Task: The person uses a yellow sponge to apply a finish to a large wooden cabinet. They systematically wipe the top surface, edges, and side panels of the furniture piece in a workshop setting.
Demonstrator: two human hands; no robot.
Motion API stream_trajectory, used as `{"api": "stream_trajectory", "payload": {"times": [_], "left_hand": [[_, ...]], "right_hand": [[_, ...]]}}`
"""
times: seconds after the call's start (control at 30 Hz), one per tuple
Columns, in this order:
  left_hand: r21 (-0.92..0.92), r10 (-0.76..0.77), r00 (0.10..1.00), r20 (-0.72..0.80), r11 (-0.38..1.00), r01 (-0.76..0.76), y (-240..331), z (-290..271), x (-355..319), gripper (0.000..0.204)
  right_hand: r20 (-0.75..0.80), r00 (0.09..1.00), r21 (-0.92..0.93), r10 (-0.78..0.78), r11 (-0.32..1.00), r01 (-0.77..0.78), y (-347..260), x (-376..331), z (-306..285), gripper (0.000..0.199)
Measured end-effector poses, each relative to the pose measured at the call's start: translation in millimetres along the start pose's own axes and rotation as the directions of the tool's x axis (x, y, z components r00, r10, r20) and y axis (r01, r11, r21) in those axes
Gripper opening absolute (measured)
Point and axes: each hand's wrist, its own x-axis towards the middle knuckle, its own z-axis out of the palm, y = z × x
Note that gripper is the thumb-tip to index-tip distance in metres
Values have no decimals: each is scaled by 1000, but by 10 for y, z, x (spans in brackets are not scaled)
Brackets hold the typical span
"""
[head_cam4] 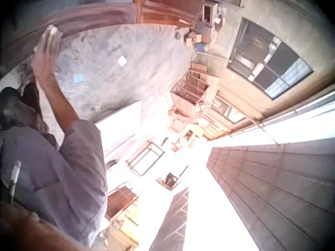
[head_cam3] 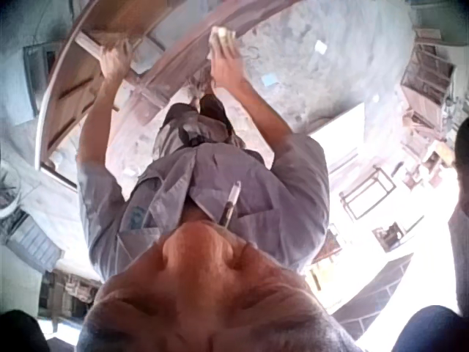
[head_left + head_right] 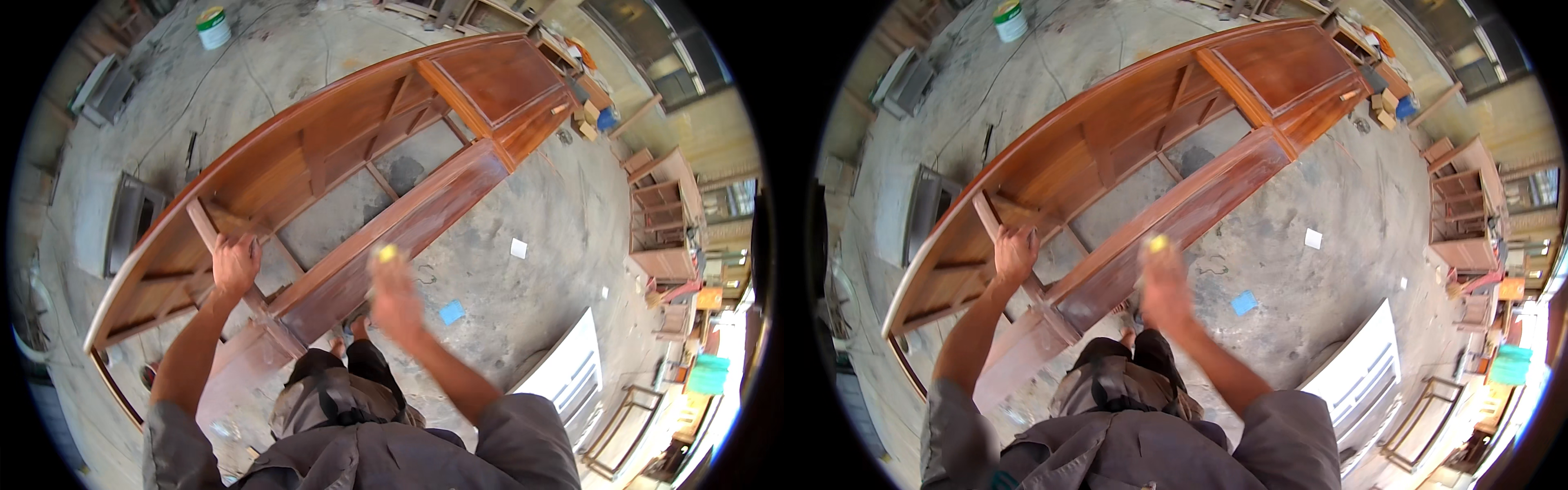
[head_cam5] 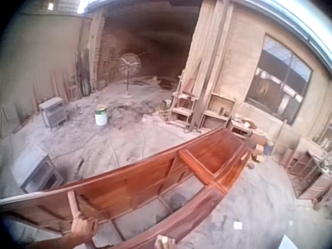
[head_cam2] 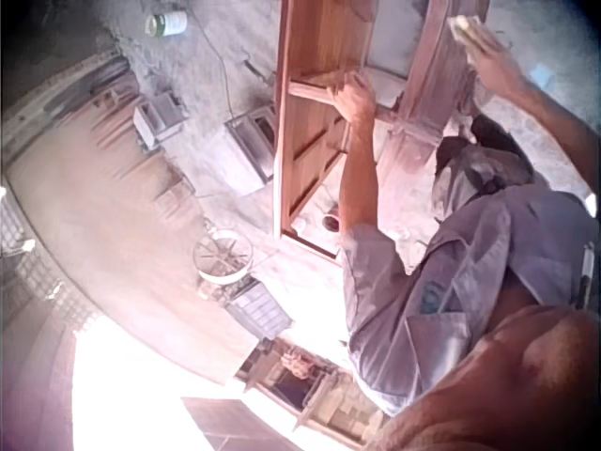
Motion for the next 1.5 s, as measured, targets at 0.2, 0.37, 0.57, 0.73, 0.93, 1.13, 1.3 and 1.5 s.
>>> {"api": "stream_trajectory", "payload": {"times": [0.2, 0.37, 0.57, 0.73, 0.93, 1.13, 1.3, 1.5], "left_hand": [[48, 20, 1000, 1, 999, -20, -43, 106, -4, 14], [46, 24, 999, -21, 999, -23, -44, 42, -12, 14], [49, 26, 1000, 1, 998, -26, -20, 80, -1, 11], [78, 12, 1000, -24, 997, -10, -67, 54, -77, 10], [86, 11, 1000, -3, 996, -11, 8, 83, 15, 11], [103, 5, 1000, 3, 995, -5, 50, 25, 41, 7], [135, -68, 997, 30, 989, 63, -52, 104, -24, 7], [195, -74, 995, 73, 979, 59, -31, 108, 26, 7]], "right_hand": [[-27, 977, -91, 211, 973, -213, 238, 360, -64, 68], [-160, 973, -82, 165, 980, -180, 367, 289, 73, 68], [-110, 958, 2, 266, 964, -268, 262, 278, 22, 65], [-126, 952, 107, 278, 958, -266, 562, 276, -227, 65], [-92, 953, -8, 289, 957, -291, 1165, 442, -210, 63], [-122, 952, 38, 279, 960, -277, 2091, 626, -433, 55], [-130, 967, 82, 219, 974, -210, 2026, 657, -554, 59], [-155, 975, 75, 158, 986, -148, 2801, 896, -752, 56]]}}
